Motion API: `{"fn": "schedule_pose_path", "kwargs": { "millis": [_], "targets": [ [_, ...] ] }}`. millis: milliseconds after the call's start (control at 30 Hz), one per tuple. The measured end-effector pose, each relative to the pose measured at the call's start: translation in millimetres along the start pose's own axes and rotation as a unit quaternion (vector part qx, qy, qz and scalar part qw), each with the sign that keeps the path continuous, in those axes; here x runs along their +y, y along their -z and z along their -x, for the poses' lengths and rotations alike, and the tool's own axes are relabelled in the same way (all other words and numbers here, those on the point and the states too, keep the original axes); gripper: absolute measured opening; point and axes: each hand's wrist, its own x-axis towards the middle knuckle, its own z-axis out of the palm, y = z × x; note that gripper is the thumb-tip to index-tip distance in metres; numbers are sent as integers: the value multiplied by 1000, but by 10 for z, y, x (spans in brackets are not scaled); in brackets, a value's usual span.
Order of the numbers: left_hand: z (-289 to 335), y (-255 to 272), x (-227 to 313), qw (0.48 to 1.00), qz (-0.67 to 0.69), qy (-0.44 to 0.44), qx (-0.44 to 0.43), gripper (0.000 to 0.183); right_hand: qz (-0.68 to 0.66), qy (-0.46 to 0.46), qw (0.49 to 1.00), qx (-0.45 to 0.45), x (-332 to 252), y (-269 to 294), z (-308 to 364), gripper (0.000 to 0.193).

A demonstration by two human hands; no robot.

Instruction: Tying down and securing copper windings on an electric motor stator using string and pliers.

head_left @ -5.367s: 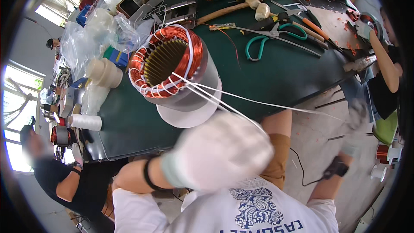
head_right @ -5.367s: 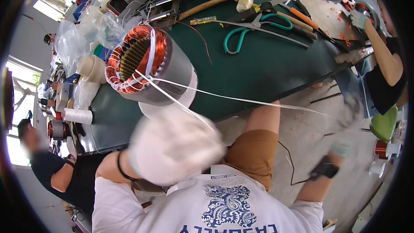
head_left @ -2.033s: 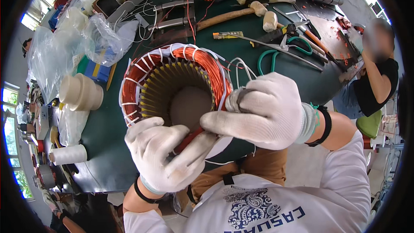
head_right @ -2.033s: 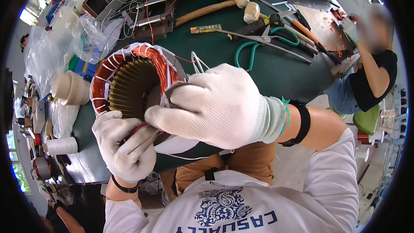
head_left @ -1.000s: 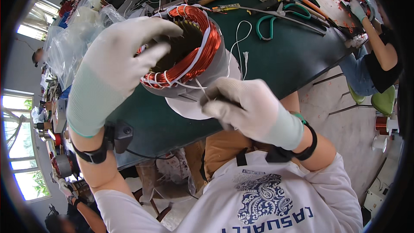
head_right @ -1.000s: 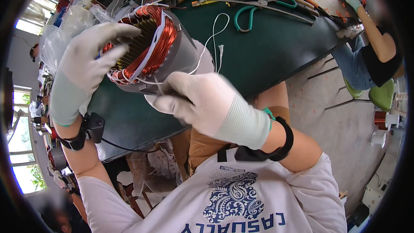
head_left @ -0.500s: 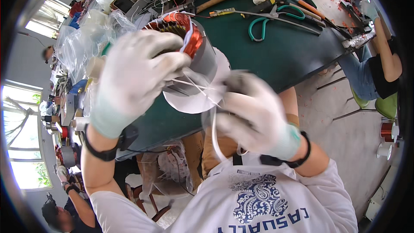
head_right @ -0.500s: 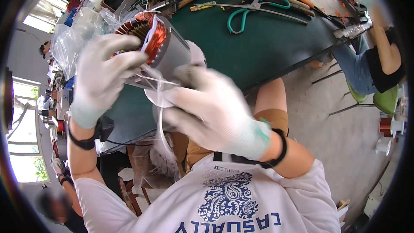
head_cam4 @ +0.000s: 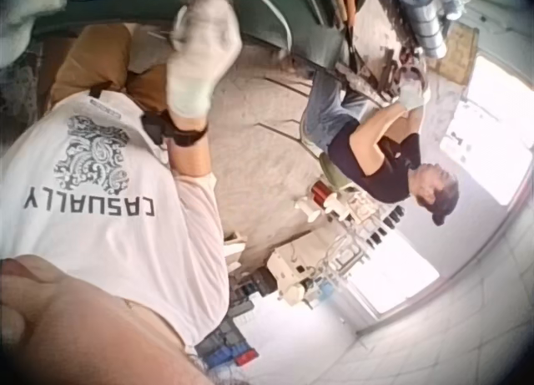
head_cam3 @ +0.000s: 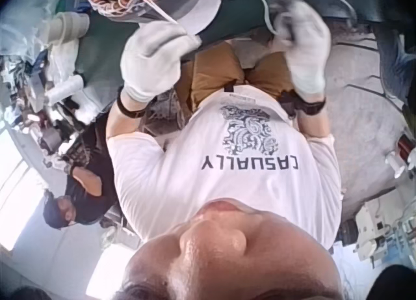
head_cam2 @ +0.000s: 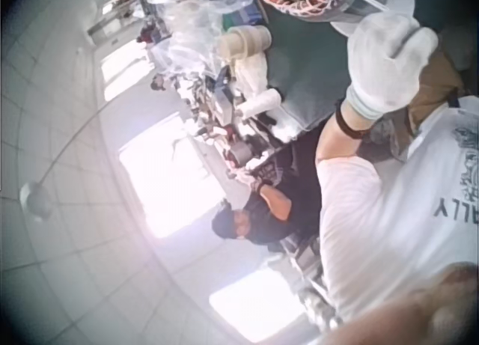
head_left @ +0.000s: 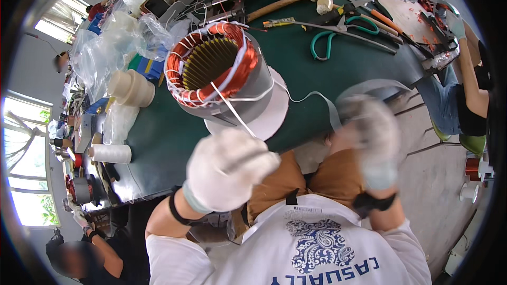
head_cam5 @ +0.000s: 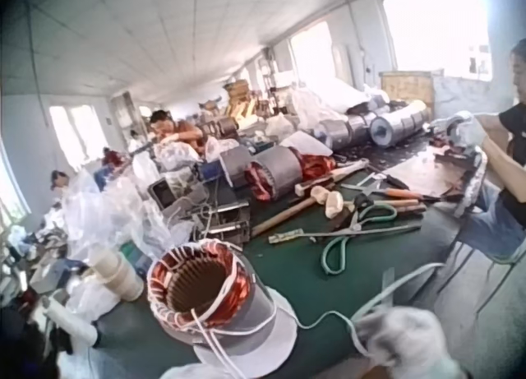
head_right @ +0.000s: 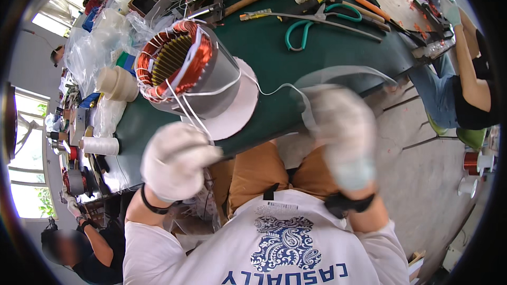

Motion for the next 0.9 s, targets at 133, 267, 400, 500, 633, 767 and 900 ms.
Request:
{"fn": "schedule_pose_path", "kwargs": {
  "millis": [133,267,400,500,633,767,900],
  "targets": [
    [188,-174,-159,986,-124,-109,36,30,-57,-181,969,-159,48,-1176,-225,27],
    [43,48,-484,973,-123,87,172,31,81,219,941,-245,-157,-1044,-278,24],
    [87,-132,-845,977,-21,44,208,29,-363,-82,866,-334,-60,-1515,-289,26],
    [112,-112,-836,975,-46,-8,216,32,-77,64,954,-281,534,-1292,-122,29],
    [4,-40,-653,933,168,273,166,36,111,136,946,-271,563,-1251,-374,14],
    [-192,45,-622,940,117,314,62,18,133,265,933,-203,724,-1314,-326,6],
    [-95,-82,-555,912,148,357,136,10,15,33,996,-87,323,-739,186,15]
  ]
}}
